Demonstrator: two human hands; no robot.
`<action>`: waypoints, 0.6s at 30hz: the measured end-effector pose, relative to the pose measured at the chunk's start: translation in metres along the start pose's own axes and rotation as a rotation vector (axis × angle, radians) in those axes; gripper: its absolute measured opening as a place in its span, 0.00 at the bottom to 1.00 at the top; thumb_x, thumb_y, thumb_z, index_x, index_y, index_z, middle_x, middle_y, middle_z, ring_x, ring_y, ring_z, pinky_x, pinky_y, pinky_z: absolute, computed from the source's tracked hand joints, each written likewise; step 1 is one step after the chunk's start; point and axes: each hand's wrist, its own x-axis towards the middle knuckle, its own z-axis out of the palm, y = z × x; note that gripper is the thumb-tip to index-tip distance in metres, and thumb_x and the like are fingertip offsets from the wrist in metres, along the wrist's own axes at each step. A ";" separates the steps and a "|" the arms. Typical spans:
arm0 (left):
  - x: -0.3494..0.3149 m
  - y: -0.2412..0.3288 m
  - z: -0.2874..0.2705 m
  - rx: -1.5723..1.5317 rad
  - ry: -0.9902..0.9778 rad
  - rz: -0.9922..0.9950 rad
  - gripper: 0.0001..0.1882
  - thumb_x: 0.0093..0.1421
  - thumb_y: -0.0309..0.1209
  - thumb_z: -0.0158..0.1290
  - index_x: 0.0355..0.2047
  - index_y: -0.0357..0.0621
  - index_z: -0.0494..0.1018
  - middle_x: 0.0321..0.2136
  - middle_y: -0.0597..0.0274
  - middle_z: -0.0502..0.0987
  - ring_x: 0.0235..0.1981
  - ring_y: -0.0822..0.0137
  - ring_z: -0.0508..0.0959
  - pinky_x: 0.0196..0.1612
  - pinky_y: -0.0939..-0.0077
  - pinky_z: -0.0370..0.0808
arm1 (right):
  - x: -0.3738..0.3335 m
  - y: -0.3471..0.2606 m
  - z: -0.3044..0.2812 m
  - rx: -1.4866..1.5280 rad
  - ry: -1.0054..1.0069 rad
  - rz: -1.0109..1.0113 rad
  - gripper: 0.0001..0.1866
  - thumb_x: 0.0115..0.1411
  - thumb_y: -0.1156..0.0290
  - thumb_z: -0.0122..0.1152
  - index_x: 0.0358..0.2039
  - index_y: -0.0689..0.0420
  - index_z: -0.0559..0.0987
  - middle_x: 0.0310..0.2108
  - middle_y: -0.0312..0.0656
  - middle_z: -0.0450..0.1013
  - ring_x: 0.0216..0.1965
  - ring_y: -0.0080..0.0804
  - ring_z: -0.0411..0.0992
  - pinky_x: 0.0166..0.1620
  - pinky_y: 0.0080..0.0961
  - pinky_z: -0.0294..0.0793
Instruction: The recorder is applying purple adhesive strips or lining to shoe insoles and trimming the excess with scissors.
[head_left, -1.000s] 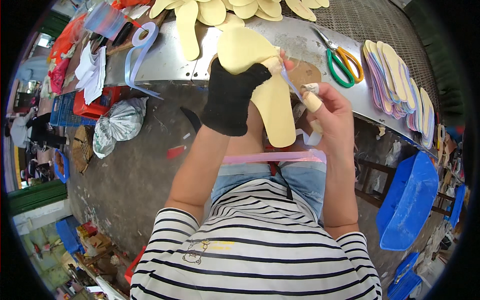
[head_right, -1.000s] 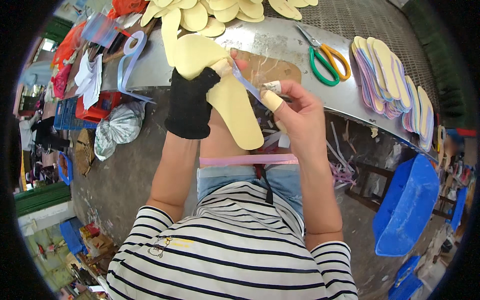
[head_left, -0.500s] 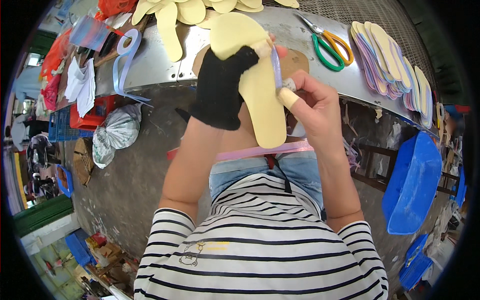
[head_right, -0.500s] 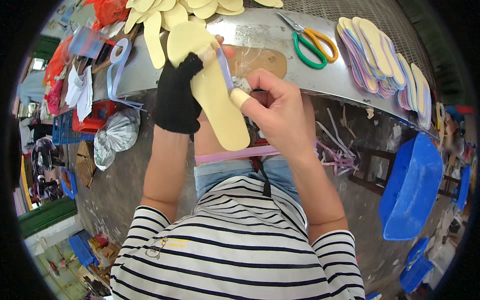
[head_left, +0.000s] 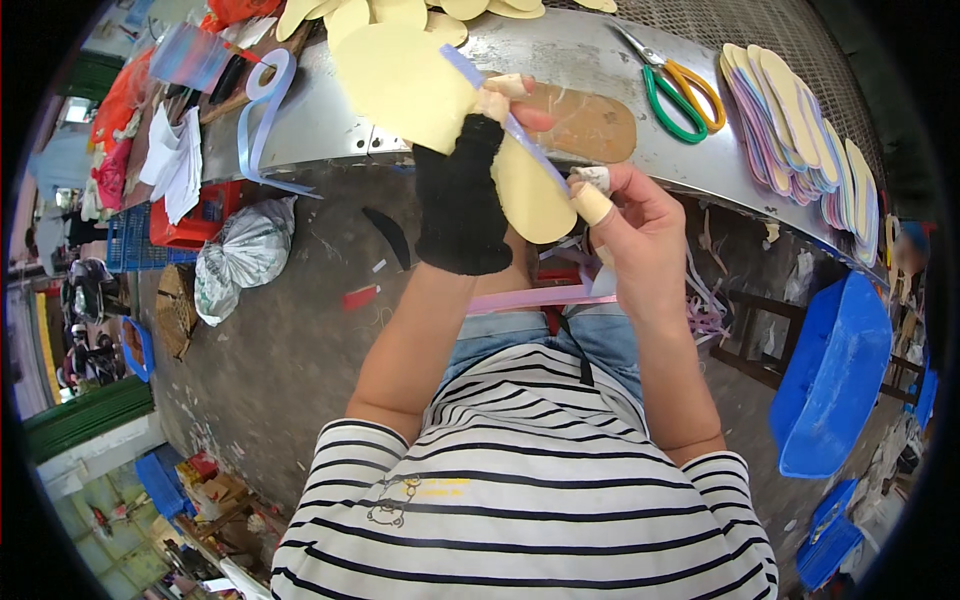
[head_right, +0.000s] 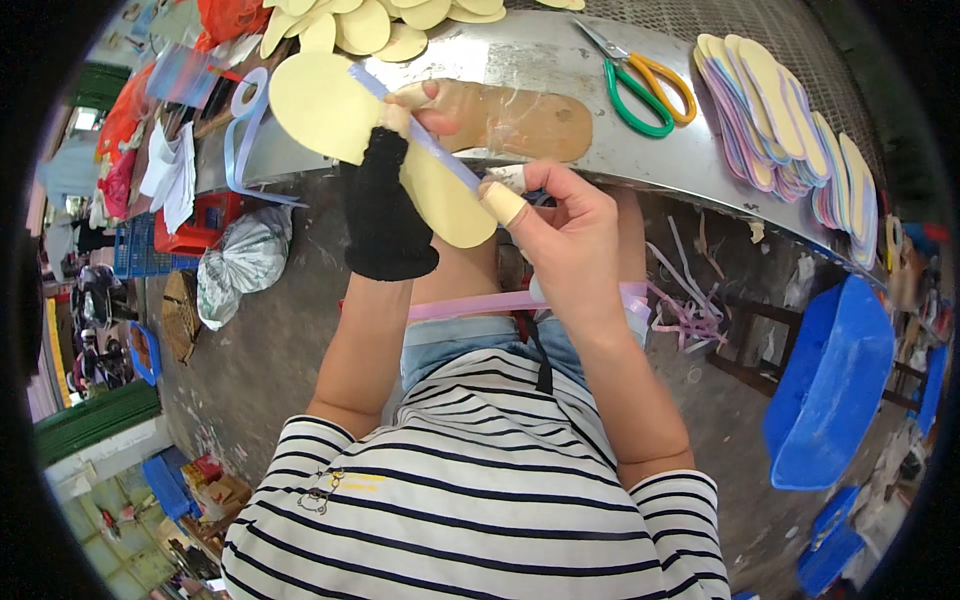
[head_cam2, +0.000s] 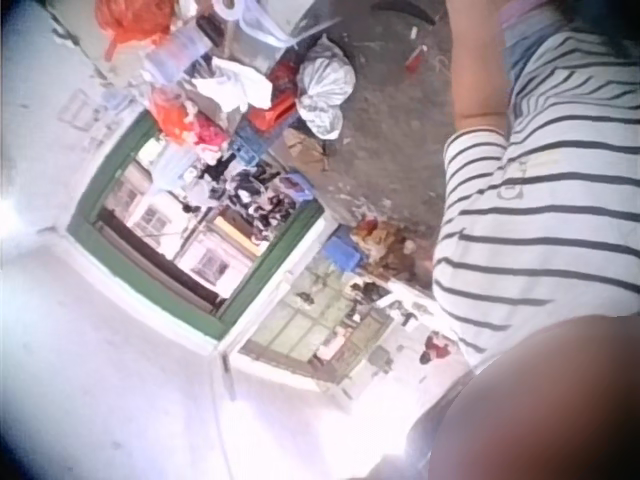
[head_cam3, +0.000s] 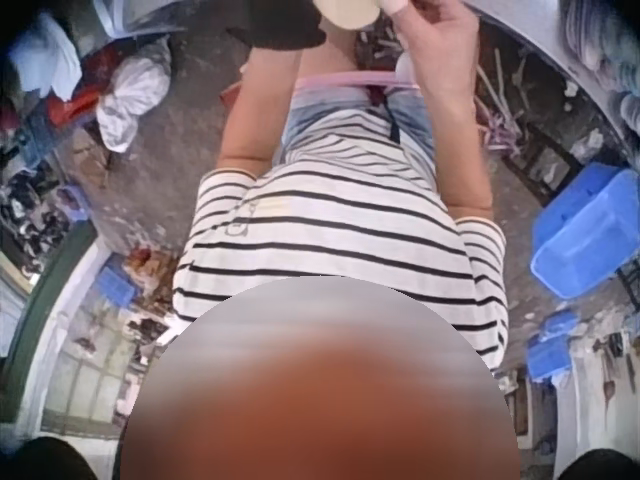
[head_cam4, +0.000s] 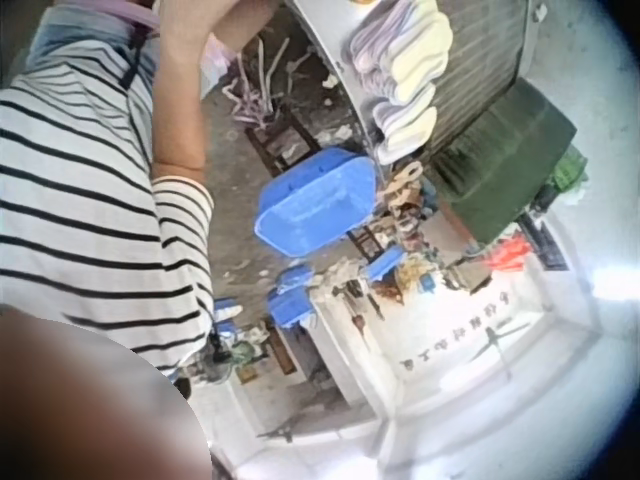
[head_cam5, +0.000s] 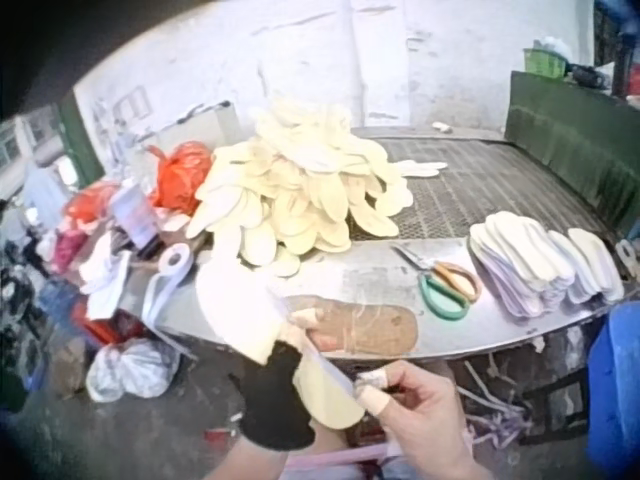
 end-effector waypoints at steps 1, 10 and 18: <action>-0.002 0.000 0.002 -0.017 0.060 -0.001 0.15 0.59 0.38 0.49 0.39 0.39 0.71 0.36 0.59 0.76 0.29 0.73 0.75 0.31 0.79 0.72 | -0.002 0.002 -0.001 0.012 -0.021 0.006 0.06 0.53 0.74 0.61 0.32 0.60 0.76 0.26 0.29 0.71 0.20 0.08 0.60 0.21 0.08 0.55; -0.009 0.007 0.016 -0.077 0.108 -0.061 0.12 0.57 0.36 0.52 0.35 0.40 0.73 0.29 0.62 0.76 0.25 0.75 0.73 0.26 0.81 0.70 | -0.002 0.002 -0.014 -0.072 -0.208 0.147 0.03 0.54 0.74 0.58 0.28 0.60 0.74 0.22 0.27 0.67 0.20 0.10 0.57 0.23 0.09 0.54; -0.014 -0.003 0.025 0.151 0.095 -0.094 0.09 0.51 0.28 0.59 0.32 0.39 0.74 0.23 0.69 0.73 0.23 0.78 0.71 0.25 0.82 0.67 | 0.008 0.004 -0.012 -0.392 -0.204 -0.242 0.07 0.55 0.74 0.56 0.24 0.63 0.71 0.20 0.32 0.66 0.23 0.15 0.60 0.25 0.16 0.61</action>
